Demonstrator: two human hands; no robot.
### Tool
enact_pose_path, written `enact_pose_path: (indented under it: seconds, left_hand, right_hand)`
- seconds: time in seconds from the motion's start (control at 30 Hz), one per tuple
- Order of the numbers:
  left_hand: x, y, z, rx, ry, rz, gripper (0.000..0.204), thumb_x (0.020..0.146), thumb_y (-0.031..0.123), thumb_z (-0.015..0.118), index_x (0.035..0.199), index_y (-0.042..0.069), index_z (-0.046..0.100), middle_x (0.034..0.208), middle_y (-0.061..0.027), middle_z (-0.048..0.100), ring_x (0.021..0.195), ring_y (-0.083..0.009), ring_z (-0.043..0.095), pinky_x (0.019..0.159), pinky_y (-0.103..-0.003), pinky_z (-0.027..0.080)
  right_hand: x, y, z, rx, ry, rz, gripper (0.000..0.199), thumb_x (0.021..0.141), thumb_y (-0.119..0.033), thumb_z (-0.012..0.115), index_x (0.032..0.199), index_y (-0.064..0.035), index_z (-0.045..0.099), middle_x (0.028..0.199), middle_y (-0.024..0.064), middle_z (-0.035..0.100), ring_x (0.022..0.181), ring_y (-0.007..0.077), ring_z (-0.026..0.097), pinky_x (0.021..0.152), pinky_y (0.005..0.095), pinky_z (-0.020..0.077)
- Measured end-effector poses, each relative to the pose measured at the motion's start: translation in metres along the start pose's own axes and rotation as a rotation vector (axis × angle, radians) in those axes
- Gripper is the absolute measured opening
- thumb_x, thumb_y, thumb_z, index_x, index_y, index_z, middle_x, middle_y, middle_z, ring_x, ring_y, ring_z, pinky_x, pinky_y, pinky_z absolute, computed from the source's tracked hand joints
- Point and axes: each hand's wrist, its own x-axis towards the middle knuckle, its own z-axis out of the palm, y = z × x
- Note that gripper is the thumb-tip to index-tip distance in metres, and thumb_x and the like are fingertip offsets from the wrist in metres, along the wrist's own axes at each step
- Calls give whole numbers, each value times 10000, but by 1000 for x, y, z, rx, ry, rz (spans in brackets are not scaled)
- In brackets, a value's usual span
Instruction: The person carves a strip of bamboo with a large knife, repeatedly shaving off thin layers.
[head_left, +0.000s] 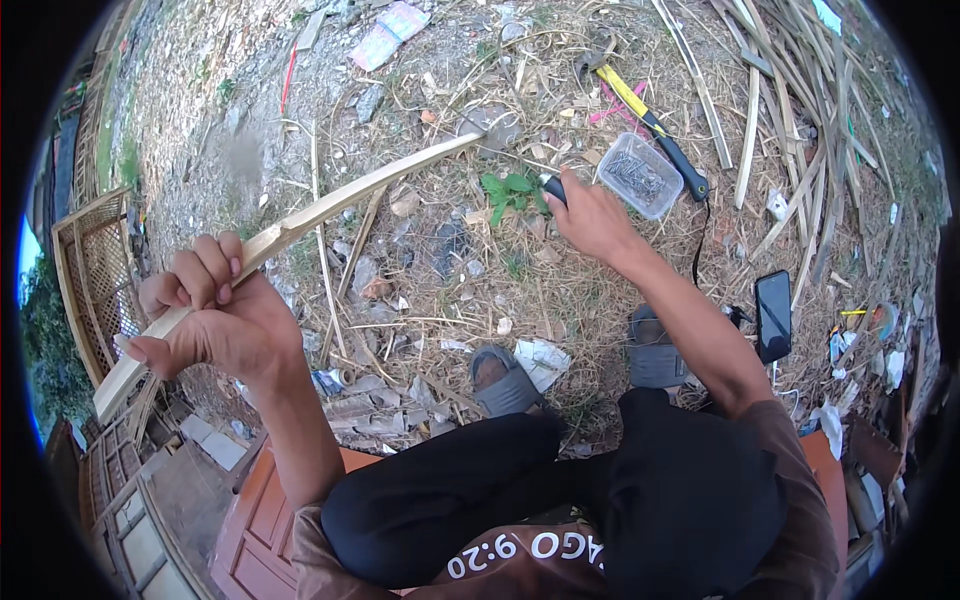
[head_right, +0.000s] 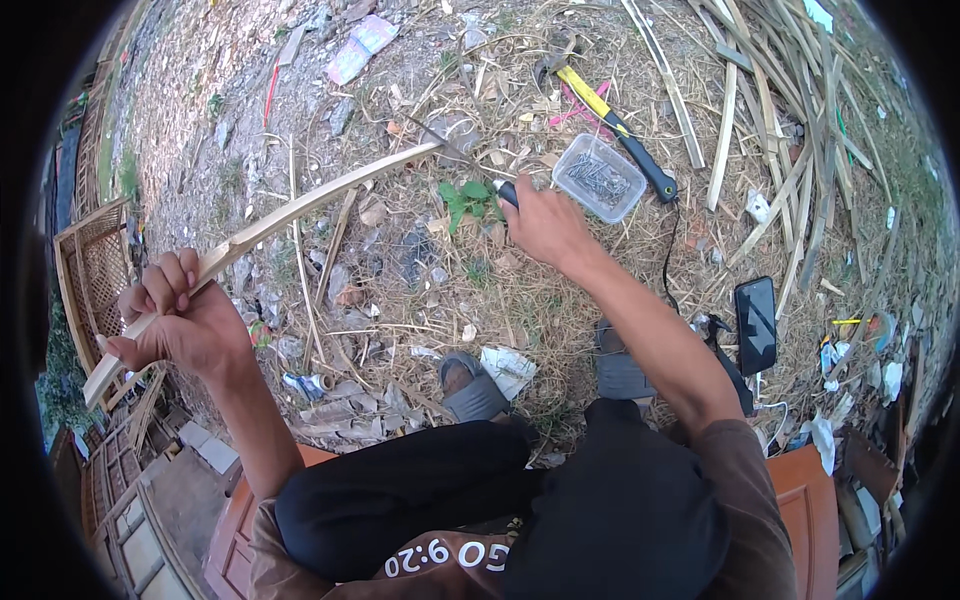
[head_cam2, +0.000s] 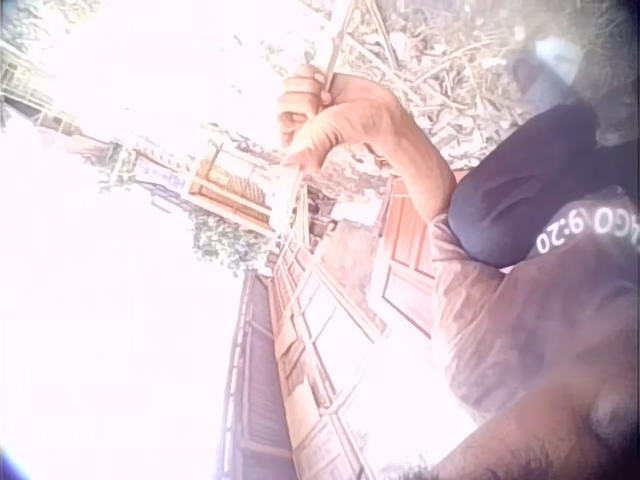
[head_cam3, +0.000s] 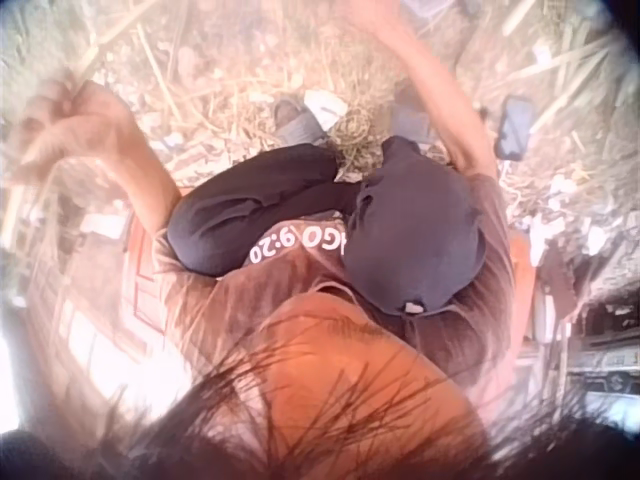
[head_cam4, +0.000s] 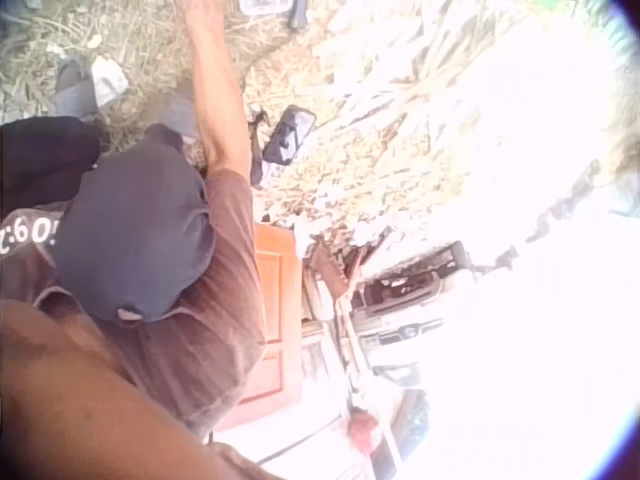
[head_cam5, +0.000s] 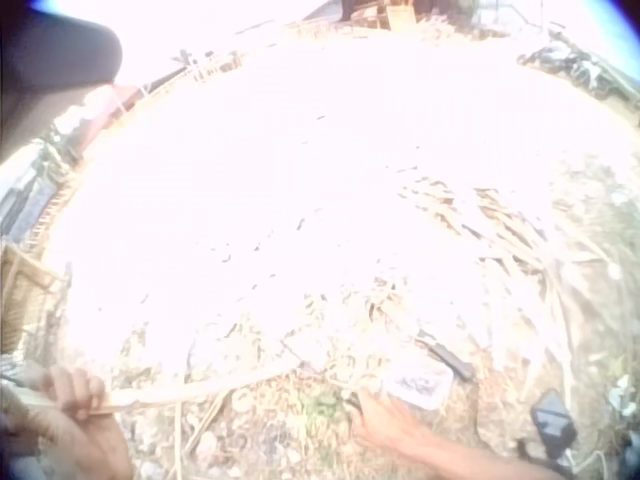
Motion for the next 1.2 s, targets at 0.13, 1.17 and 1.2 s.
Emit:
enact_pose_path:
  seconds: [0.13,1.17,1.2]
  left_hand:
    - [-3,0,-9,-100,-48,-24,653,777,731,577,650,177,255,523,49,198,519,-102,226,556,-276,247]
    - [-7,0,2,-56,-69,9,675,793,769,510,647,166,245,528,49,187,530,-103,208,556,-280,236]
    - [-8,1,-1,-22,-58,-5,672,798,765,510,647,166,244,530,49,188,530,-103,208,554,-278,234]
  right_hand:
    - [-1,-23,-11,75,-16,-128,276,938,-280,523,973,-6,514,609,223,603,609,437,622,586,542,480]
    - [-4,6,-5,1,25,14,299,958,-280,489,994,16,509,613,226,606,588,407,630,564,521,484]
    - [-4,2,-6,-24,0,139,289,958,-278,491,972,11,502,610,232,598,583,414,622,558,523,480]
